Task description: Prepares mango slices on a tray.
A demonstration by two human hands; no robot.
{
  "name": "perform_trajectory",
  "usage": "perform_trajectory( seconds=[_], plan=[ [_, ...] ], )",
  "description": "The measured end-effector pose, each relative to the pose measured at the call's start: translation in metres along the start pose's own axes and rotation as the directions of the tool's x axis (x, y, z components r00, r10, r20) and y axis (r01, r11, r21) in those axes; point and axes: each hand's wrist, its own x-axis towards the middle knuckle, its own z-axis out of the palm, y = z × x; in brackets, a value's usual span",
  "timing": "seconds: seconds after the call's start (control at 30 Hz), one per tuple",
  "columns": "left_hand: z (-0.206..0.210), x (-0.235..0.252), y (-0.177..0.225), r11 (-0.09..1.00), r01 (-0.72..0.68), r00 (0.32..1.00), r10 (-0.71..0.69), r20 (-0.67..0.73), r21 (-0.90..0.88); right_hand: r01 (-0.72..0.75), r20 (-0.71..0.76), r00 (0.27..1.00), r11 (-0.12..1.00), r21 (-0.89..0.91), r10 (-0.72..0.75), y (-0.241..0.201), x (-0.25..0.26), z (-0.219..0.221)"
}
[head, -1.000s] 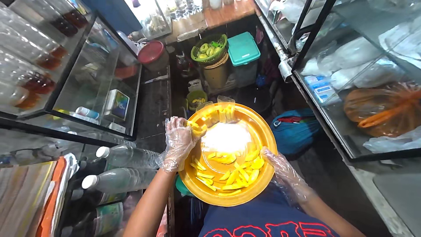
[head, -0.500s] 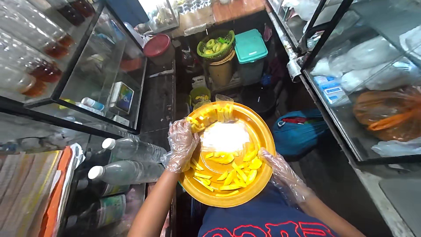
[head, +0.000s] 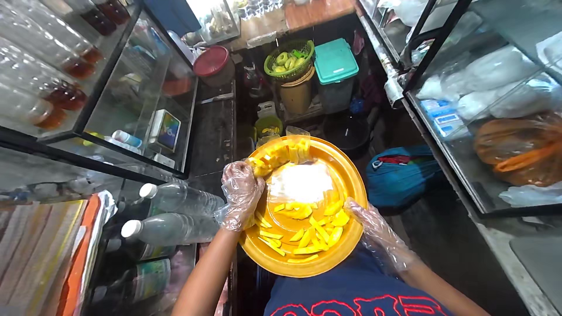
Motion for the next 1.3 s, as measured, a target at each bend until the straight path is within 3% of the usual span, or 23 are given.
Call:
perform_trajectory(
  seconds=[0.33, 0.63, 0.8, 1.03, 1.3],
  plan=[
    [0.002, -0.001, -0.009, 0.991, -0.123, 0.992, 0.123, -0.01, -0.054, -0.027, -0.008, 1.0, 0.999, 0.04, 0.027, -0.002, 0.003, -0.002],
    [-0.019, 0.002, 0.003, 0.992, -0.019, 0.995, 0.031, 0.097, -0.124, -0.024, 0.013, 1.0, 0.998, 0.055, 0.023, -0.004, 0.007, -0.001],
    [-0.014, 0.011, -0.001, 0.99, 0.11, 0.991, -0.103, 0.08, -0.09, -0.028, 0.033, 0.999, 0.999, 0.026, 0.027, -0.007, 0.009, 0.005],
    [-0.028, -0.004, -0.007, 0.977, 0.135, 0.981, -0.109, 0.16, -0.163, -0.044, 0.055, 0.998, 0.999, 0.014, 0.043, -0.007, 0.009, 0.013],
    [-0.026, -0.007, -0.024, 0.984, 0.143, 0.989, -0.139, 0.044, -0.107, -0.044, 0.078, 0.996, 0.999, 0.0, 0.044, -0.001, 0.009, 0.022]
  ],
)
